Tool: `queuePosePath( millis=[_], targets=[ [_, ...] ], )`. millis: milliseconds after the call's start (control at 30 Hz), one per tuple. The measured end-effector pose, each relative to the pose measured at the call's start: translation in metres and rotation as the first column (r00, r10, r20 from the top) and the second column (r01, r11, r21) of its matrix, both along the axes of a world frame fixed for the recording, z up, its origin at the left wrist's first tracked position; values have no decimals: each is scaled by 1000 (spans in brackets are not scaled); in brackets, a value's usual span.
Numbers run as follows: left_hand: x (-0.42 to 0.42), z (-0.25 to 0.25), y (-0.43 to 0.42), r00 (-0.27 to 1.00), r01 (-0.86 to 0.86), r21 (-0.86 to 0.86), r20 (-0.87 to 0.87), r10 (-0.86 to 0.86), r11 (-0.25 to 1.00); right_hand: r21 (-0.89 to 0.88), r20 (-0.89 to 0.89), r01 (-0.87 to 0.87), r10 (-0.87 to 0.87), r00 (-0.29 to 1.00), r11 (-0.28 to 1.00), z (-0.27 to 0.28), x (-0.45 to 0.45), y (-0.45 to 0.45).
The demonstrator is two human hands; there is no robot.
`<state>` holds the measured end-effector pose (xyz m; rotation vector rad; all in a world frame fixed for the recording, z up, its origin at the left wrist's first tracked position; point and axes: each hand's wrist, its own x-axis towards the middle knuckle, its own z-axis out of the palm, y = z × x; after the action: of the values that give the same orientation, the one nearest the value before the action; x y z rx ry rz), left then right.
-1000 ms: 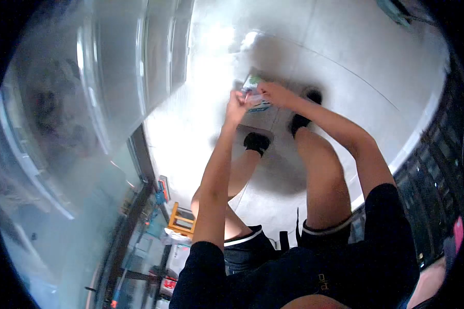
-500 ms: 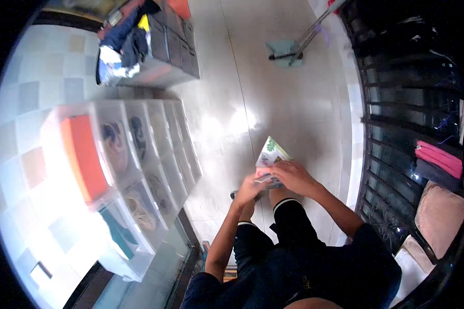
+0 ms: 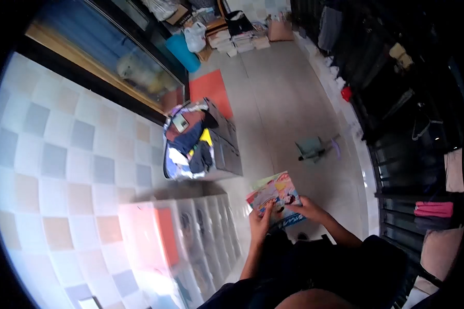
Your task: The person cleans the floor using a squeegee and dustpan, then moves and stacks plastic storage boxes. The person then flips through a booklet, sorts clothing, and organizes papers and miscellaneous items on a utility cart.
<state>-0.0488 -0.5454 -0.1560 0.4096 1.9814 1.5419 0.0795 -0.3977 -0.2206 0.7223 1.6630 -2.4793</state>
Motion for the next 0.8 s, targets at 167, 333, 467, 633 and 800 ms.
queuePosePath(
  millis=[167,333,467,633,800],
  targets=[
    [-119,-17,86,995,-31,93,93,22,995,-32,-34,286,-287,957,958,45,-126,85],
    [-212,11,173,657,184,243,690,-304,952,-118,-29,564,-571,820,817,68,-207,166],
    [-273,-1,284,697,393,125,605,-384,911,40,104,582,-583,806,812,30,-252,273],
    [-349,-65,413,718,468,55,558,-415,882,213,220,605,-641,735,767,-35,-317,385],
    [-427,-99,542,868,321,-201,453,-202,925,906,-40,245,-506,862,345,68,-394,522]
  ],
)
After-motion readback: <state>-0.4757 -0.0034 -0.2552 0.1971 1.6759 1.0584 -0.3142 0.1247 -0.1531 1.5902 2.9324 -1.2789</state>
